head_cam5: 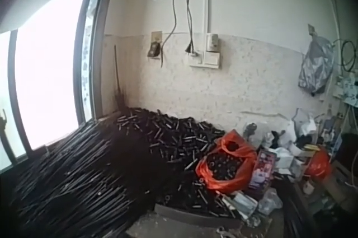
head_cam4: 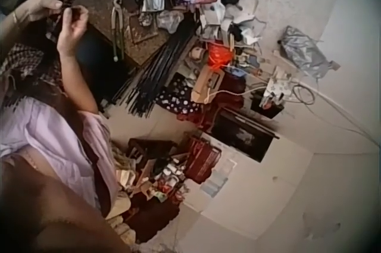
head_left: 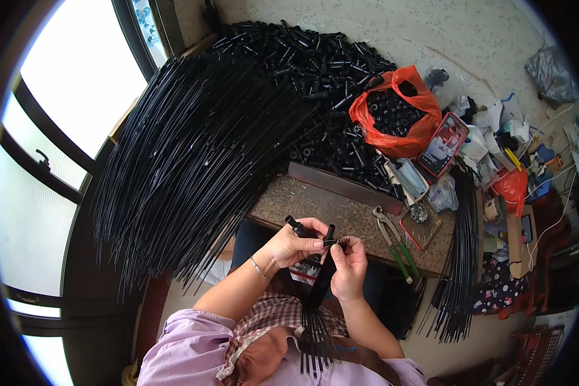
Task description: Assembling bundles of black cables and securing them with connectors using a jig and pliers.
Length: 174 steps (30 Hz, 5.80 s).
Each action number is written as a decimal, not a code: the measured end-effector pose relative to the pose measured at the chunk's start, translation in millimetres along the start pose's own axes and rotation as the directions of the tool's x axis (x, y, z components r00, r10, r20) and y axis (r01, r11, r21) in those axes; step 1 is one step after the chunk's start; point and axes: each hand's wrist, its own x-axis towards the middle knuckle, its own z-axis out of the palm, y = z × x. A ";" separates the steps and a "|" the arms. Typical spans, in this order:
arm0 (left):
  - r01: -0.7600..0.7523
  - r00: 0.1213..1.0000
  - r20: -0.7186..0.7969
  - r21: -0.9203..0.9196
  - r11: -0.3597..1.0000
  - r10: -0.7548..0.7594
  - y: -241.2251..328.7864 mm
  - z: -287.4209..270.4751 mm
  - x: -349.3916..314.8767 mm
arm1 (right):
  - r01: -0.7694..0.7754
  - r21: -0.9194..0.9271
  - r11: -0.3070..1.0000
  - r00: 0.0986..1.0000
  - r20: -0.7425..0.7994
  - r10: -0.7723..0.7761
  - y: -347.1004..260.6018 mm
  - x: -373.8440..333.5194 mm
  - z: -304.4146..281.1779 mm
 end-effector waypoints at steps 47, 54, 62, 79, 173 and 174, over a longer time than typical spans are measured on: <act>-0.258 0.927 0.141 0.912 0.319 0.346 12.0 39.2 -4.6 | -0.261 0.238 0.936 0.965 0.042 0.258 -1.3 2.1 -15.4; -0.020 0.996 -0.051 0.653 0.757 0.071 19.3 33.8 -2.6 | -0.394 0.220 0.893 0.903 0.274 0.331 -13.0 0.3 -11.4; -0.151 0.948 0.319 0.519 0.841 -0.026 22.9 20.4 6.1 | -0.702 0.277 0.656 0.642 0.645 0.415 -9.7 11.4 -27.2; -0.349 0.917 0.399 0.811 0.470 -0.007 39.8 49.7 6.5 | -0.472 0.269 0.839 0.840 0.427 0.335 -32.2 -12.9 -18.6; -0.595 0.803 0.511 0.719 0.361 0.306 19.1 25.3 -29.0 | -0.322 0.334 0.886 0.865 0.483 0.133 5.9 -25.7 -8.3; -0.595 0.803 0.513 0.719 0.360 0.304 21.1 25.7 -29.0 | -0.313 0.330 0.891 0.870 0.475 0.130 4.3 -25.8 -7.8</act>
